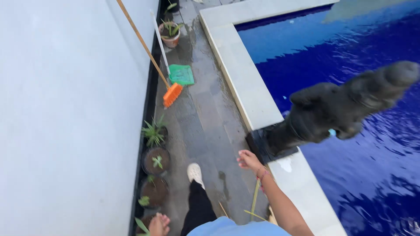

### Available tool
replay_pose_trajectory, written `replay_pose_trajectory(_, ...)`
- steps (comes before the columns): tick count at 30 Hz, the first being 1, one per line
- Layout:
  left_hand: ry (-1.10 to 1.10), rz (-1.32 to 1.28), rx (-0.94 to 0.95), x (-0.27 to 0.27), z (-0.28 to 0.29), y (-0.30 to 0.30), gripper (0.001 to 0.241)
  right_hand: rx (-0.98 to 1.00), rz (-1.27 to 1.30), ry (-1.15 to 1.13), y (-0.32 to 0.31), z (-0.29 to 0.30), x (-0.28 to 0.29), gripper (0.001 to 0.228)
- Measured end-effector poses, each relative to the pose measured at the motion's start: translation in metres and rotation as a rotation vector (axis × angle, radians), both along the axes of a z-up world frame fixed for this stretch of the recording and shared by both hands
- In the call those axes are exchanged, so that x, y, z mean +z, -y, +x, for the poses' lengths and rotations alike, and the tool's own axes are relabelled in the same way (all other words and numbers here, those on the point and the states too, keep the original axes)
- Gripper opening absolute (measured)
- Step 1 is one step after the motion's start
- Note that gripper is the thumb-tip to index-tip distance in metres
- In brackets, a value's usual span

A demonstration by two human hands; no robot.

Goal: Sweeping up dry leaves and collecting them in a dustpan outdoors near a pool.

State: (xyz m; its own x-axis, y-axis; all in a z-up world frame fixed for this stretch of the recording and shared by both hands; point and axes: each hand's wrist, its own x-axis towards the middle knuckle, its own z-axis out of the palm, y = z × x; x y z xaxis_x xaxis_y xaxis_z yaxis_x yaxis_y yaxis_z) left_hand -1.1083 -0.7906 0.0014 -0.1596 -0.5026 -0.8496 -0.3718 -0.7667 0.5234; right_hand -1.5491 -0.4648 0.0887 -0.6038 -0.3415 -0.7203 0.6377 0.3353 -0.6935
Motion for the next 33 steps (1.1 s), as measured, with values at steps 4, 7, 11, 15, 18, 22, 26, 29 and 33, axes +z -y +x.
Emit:
replay_pose_trajectory(4, 0.326, 0.101, -0.080, 0.008, -0.121, 0.126, 0.037, -0.190, -0.139, -0.032, 0.022, -0.020, -0.134, 0.029)
replay_pose_trajectory(7, 0.145, -0.149, -0.238, 0.016, -0.218, 0.180, 0.040, -0.147, 0.320, 0.143, -0.014, -0.003, -0.188, 0.033)
replay_pose_trajectory(11, -0.049, -0.369, -0.394, 0.035, -0.382, 0.272, 0.043, 0.607, 0.570, -0.699, 0.051, -0.082, -0.176, 0.030)
replay_pose_trajectory(15, -0.314, -0.487, -0.508, 0.057, -0.532, 0.338, 0.058, 0.281, 0.535, -0.065, 0.089, -0.093, -0.173, 0.040)
replay_pose_trajectory(18, -0.266, -0.780, -0.543, 0.096, -0.653, 0.414, 0.067, 0.401, 0.545, -0.020, 0.144, -0.178, -0.190, 0.036)
replay_pose_trajectory(22, -0.217, -1.044, -0.418, 0.162, -0.781, 0.528, 0.077, 0.826, 0.276, -0.437, 0.238, -0.354, -0.203, 0.039)
replay_pose_trajectory(26, -0.364, -0.942, -0.152, 0.222, -0.885, 0.632, 0.095, 0.410, 0.046, 0.080, 0.444, -0.513, -0.129, 0.021)
replay_pose_trajectory(29, -0.389, -0.896, -0.176, 0.276, -0.927, 0.651, 0.083, 0.567, -0.076, 0.059, 0.617, -0.591, 0.012, 0.050)
replay_pose_trajectory(33, -0.627, -0.907, -0.454, 0.250, -0.939, 0.627, 0.075, 0.769, -0.190, 0.038, 0.753, -0.615, 0.153, 0.074)
